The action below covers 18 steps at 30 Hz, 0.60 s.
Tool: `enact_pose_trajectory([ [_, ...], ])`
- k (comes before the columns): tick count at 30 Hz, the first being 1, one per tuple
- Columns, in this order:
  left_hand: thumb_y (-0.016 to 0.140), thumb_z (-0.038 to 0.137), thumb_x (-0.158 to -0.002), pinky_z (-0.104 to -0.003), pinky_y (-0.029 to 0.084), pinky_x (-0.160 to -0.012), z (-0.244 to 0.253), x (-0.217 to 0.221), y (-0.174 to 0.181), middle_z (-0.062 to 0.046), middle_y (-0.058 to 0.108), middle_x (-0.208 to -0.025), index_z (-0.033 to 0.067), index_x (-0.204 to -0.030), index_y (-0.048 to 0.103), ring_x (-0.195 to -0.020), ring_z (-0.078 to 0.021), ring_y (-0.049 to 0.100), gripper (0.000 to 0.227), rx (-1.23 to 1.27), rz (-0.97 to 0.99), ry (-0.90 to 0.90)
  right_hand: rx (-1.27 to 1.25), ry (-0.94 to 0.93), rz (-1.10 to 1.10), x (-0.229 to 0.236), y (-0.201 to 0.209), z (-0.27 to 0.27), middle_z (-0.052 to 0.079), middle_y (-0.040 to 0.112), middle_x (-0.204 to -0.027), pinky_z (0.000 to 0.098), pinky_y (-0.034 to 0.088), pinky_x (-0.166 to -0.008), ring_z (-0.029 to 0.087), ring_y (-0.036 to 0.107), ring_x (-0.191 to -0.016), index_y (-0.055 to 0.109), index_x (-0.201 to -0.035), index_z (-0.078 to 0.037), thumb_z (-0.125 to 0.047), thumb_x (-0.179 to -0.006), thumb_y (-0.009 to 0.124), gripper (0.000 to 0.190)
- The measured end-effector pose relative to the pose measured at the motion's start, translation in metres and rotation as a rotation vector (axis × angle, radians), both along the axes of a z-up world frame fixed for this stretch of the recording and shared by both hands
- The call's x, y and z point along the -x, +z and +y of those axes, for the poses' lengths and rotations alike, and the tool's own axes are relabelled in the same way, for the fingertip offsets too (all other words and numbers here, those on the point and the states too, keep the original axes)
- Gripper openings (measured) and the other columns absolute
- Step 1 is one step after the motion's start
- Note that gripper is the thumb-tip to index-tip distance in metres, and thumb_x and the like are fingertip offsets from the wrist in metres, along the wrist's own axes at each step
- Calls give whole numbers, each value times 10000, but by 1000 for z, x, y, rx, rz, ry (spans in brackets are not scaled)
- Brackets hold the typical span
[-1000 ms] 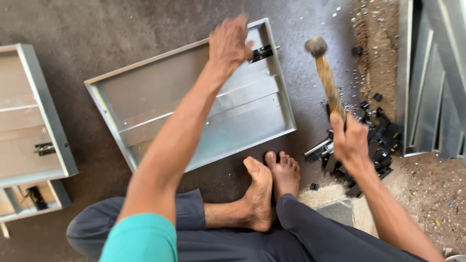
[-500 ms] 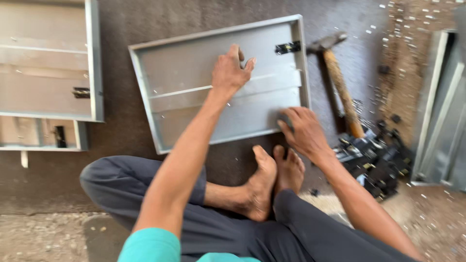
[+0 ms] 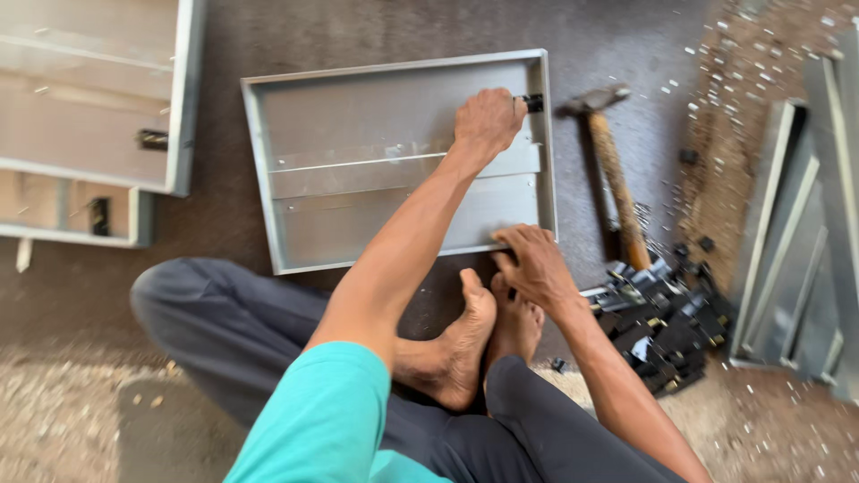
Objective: The person sits on the floor and assembles metal frames by attaching black plastic clips to the corners. They use a hammer to drive nails into the clips, securing them to the frame. The person handles multiple frames, stacking completed ones to the side.
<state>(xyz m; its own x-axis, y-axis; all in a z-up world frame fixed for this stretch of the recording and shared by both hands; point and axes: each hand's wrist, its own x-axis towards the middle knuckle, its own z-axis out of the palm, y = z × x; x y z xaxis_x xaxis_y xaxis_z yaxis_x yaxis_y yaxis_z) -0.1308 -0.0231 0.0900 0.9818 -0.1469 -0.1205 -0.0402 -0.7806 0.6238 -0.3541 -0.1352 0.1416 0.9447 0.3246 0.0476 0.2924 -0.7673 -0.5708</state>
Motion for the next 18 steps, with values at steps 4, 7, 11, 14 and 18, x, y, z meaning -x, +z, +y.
enact_pose_trajectory([
  [4, 704, 562, -876, -510, 424, -1065, 106, 61, 66, -112, 603, -1280, 110, -1246, 596, -1251, -324, 529, 594, -98, -284, 289, 39, 36, 69, -5, 24, -8, 154, 675, -971, 456, 499, -878, 352, 625, -986, 736, -1067, -59, -84, -844, 749, 225],
  [7, 712, 493, -880, -502, 411, -1123, 233, 120, 101, -131, 485, -1498, 90, -1464, 439, -1406, -307, 444, 760, -240, -72, 574, 65, 116, 83, -12, 54, -17, 97, 716, -969, 418, 518, -907, 279, 647, -969, 760, -1075, -85, -56, -849, 744, 229],
  [11, 724, 520, -916, -502, 510, -1010, 311, 134, 90, -257, 653, -1301, -6, -1384, 492, -1203, -399, 635, 741, -151, 365, 687, 127, 204, -12, -27, 92, -14, 114, 701, -1065, 386, 546, -913, 266, 642, -1031, 744, -1094, -65, -39, -834, 729, 261],
  [14, 733, 285, -914, -445, 564, -844, 337, 161, 76, -192, 739, -1028, 31, -1223, 655, -933, -322, 710, 408, 234, 82, 793, 220, 184, -83, -36, 118, -10, 117, 693, -1150, 318, 592, -880, 244, 651, -1078, 760, -1108, -77, -35, -894, 713, 224],
  [18, 653, 63, -934, -336, 532, -678, 368, 216, 94, -89, 674, -933, 16, -1306, 630, -753, -161, 633, 376, 738, -149, 1013, 371, 431, -323, -92, 163, 35, 151, 711, -1185, 342, 597, -936, 268, 654, -1157, 770, -1096, -81, -57, -892, 745, 207],
])
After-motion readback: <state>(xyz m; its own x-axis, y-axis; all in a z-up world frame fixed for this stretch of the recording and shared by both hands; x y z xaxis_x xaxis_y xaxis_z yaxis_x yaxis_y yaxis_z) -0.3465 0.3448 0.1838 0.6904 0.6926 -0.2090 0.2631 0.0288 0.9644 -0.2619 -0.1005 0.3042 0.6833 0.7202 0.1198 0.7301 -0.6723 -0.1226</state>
